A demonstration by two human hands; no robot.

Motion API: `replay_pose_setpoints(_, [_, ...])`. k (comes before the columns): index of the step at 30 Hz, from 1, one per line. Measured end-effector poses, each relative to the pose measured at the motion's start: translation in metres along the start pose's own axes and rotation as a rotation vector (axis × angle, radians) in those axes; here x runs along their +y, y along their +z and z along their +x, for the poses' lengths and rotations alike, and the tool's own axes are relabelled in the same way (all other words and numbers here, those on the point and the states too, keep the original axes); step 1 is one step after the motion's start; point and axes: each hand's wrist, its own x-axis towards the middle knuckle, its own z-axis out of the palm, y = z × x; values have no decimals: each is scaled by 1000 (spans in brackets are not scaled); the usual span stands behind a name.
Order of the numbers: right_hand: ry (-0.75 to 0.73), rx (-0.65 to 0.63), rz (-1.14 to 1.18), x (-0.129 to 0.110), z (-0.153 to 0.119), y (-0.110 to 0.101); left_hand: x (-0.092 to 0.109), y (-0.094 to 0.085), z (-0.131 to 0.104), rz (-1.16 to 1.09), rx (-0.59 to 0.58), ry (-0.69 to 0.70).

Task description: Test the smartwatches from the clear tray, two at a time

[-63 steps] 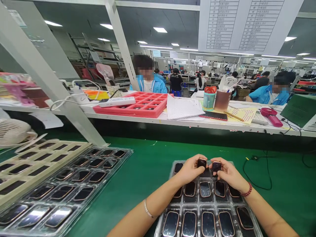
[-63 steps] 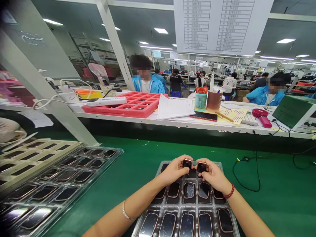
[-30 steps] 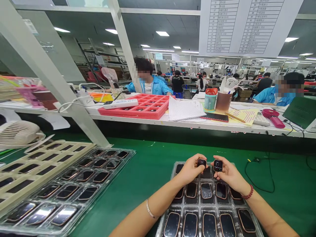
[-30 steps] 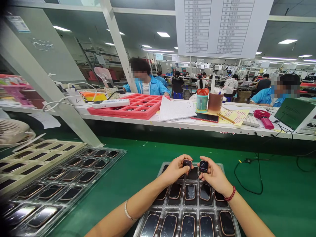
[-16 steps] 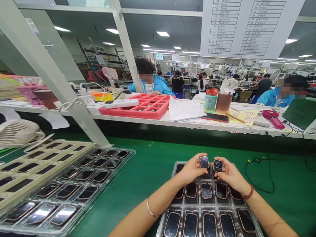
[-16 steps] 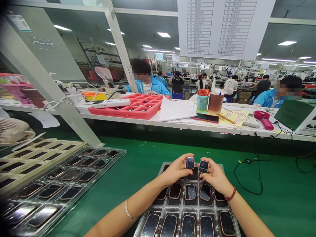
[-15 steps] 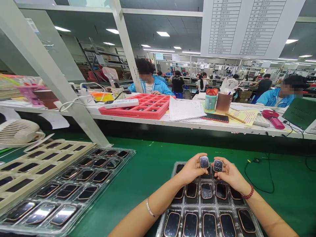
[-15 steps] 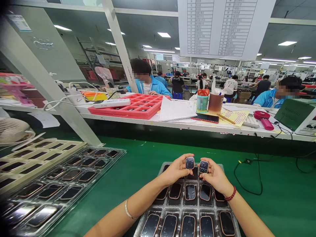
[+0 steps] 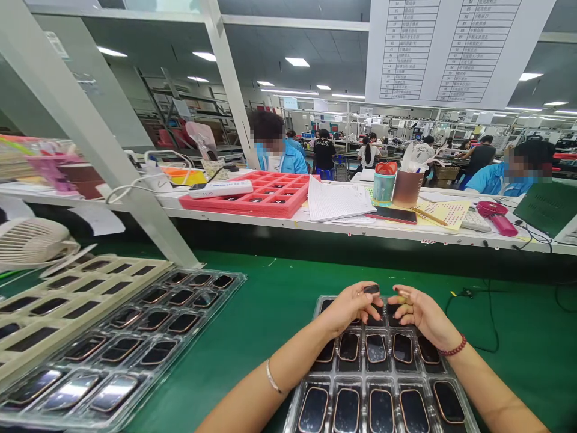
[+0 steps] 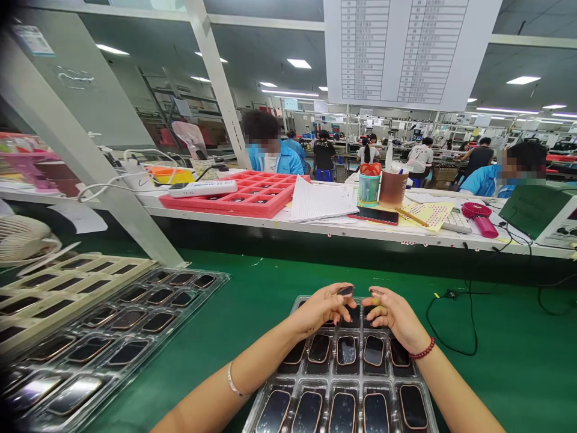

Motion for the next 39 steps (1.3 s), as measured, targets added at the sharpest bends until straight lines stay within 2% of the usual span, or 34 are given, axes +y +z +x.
replay_pose_setpoints(4, [159,-34,221,-3,7,-9,0,-11,7,-264,-30,-202])
replay_pose_setpoints(8, [190,-31,257,-3,10,-14,0,-16,9,-374,-37,-287])
replay_pose_setpoints(11, [158,-36,206,-4,7,-10,1,-13,7,-312,-10,-236])
replay_pose_setpoints(15, [50,-29,13,-2,1,1,-2,-4,2,-47,45,-38])
replay_pose_setpoints(18, [-46,-7,-151,2,0,7,-5,1,0,97,34,32])
replay_pose_setpoints(26, [-110,21,-474,5,-2,11,-11,0,2,292,45,83])
replay_pose_setpoints(39, [-139,18,-522,3,-3,13,-9,0,2,337,22,85])
